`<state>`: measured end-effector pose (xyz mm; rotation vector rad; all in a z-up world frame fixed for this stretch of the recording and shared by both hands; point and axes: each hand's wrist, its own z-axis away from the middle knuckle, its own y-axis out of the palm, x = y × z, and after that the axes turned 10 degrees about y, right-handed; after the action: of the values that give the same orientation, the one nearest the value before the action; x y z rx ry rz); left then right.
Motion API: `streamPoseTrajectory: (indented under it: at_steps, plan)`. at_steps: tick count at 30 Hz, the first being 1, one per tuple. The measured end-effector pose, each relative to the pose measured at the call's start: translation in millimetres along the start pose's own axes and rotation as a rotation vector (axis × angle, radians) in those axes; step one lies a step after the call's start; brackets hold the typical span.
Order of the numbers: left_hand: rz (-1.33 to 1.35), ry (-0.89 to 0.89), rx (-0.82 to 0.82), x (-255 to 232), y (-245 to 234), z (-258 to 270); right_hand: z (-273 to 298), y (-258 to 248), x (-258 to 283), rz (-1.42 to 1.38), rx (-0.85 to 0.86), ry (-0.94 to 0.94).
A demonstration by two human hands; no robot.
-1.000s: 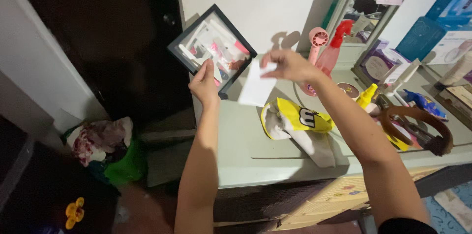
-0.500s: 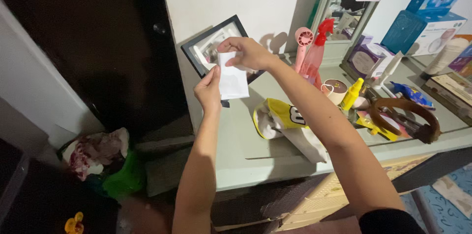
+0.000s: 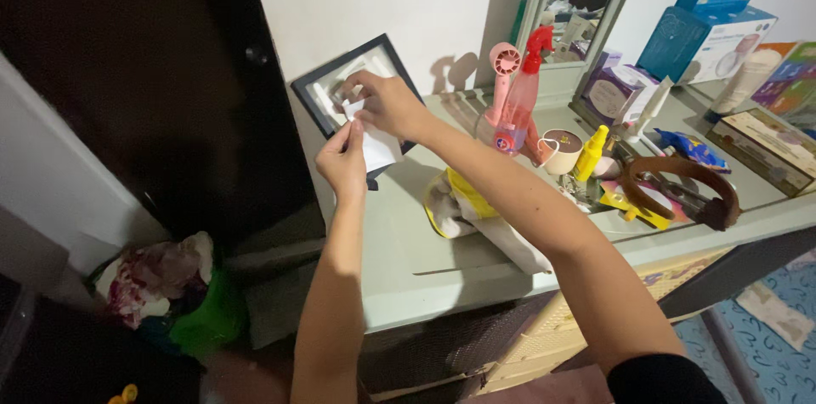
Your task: The person clears a cluttered dresser surface by moving various items aside, then wipes the surface with a yellow cloth. They handle a small fan, a box, a mug, a hair tie, a snack packet, and a framed photo, placing them in new positions while continuing to wipe the dresser.
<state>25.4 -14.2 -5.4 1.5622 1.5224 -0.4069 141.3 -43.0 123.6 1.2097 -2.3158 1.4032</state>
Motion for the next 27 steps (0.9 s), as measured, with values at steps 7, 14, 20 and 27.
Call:
streamPoseTrajectory:
  at_steps: [7, 14, 20, 27]
  plan:
    - [0.051, 0.155, -0.220, 7.0, -7.6, -8.9, 84.8, -44.9, 0.1, 0.324, -0.074, 0.004]
    - [0.154, 0.207, -0.301, -16.0, -23.5, -21.2, 210.0, -86.0, -35.3, 0.405, 0.489, 0.074]
    - [0.202, 0.205, -0.323, -44.9, -24.0, -17.6, 164.9, -78.1, -65.7, 0.440, 0.085, 0.308]
    - [-0.129, 0.334, -0.412, -48.1, -27.4, -20.0, 19.1, -28.4, -162.2, 0.586, -0.311, 0.641]
